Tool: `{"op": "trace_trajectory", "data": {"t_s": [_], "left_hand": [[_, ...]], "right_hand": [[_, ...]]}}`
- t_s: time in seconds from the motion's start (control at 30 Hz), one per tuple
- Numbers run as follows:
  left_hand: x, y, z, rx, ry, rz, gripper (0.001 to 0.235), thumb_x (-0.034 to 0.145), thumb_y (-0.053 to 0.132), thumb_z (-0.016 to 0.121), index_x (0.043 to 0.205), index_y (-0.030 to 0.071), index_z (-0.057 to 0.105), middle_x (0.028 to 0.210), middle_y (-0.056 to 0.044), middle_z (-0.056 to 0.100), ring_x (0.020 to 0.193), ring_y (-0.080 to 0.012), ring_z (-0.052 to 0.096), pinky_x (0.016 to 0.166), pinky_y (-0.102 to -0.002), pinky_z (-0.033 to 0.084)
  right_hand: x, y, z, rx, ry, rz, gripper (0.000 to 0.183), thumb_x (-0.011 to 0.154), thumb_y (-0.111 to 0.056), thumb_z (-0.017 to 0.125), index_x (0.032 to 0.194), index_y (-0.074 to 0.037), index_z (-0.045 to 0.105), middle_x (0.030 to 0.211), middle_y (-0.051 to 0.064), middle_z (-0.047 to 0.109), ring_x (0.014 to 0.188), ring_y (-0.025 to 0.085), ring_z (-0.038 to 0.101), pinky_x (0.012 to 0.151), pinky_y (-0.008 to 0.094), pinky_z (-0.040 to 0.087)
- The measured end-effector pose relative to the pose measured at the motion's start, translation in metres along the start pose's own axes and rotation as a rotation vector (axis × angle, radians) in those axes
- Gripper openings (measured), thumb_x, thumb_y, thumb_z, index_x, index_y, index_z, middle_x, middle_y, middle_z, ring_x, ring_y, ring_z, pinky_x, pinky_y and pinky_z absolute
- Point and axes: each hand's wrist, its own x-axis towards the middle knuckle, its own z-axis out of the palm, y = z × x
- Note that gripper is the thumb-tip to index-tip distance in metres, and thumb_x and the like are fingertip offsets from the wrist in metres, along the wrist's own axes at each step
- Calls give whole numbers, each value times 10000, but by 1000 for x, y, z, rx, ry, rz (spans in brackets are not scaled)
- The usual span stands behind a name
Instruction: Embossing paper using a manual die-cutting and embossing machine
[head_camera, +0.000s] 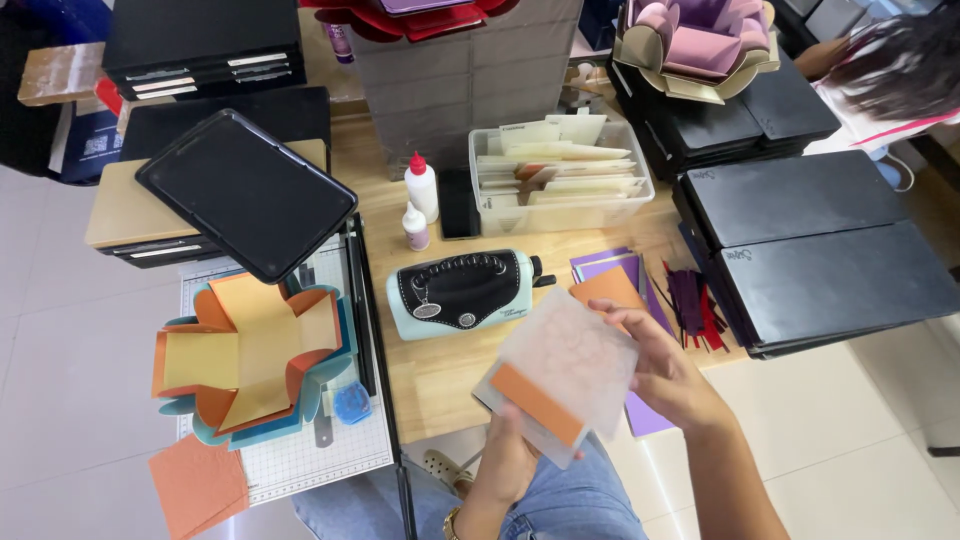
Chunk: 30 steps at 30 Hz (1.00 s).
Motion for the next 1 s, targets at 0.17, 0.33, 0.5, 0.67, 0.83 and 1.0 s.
{"op": "trace_trajectory", "data": {"t_s": [0.17, 0.33, 0.5, 0.67, 0.83, 1.0], "left_hand": [[-4, 13, 8, -176, 151, -167, 697, 946, 436, 498, 1533, 70, 414, 1440, -220, 616, 1120, -427, 688, 655, -601, 634], [-2, 3, 26, -180, 296, -100, 601, 953, 132, 548, 1535, 92, 400, 1425, -242, 629, 1031, -475, 718, 716, -584, 648], [-2, -7, 11, 373, 327, -47, 255, 1040, 281, 590, 894, 72, 610, 639, 5, 382, 542, -95, 384, 491, -282, 305], [19, -28, -40, 1202, 255, 169, 749, 930, 408, 685, 1512, 35, 396, 1487, -211, 441, 1406, -354, 452, 1163, -459, 377], [38, -67, -72, 1944, 239, 29, 1246, 725, 824, 694, 1595, 57, 239, 1653, -234, 191, 1505, -457, 186, 1190, -594, 187], [53, -82, -79, 2087, 317, -171, 1456, 598, 812, 879, 1631, 96, 143, 1682, -275, 48, 1548, -400, 107, 1210, -541, 158]], "right_hand": [[-2, -4, 0, 257, -207, 10, 561, 861, -347, 805, 1308, -160, 522, 1614, 132, 340, 1397, 285, 422, 952, 416, 453], [-1, 39, 11, 217, 229, 66, 544, 862, -160, 732, 1363, -59, 545, 1408, 164, 582, 1256, 271, 574, 931, 414, 527], [-22, 87, 6, 231, 445, 114, 91, 975, -95, 665, 916, -36, 702, 828, 36, 675, 778, 147, 640, 696, 332, 569], [-49, 92, -45, 34, 742, 205, 111, 991, -119, 663, 993, -19, 710, 903, 72, 705, 793, 177, 666, 704, 353, 604], [-56, 77, -43, -31, 739, 171, 140, 998, -92, 632, 987, 26, 707, 903, 123, 722, 812, 222, 687, 735, 400, 639], [-50, 74, -47, -37, 732, 168, 195, 989, -91, 619, 1093, 45, 711, 962, 157, 742, 848, 243, 702, 760, 417, 648]]}}
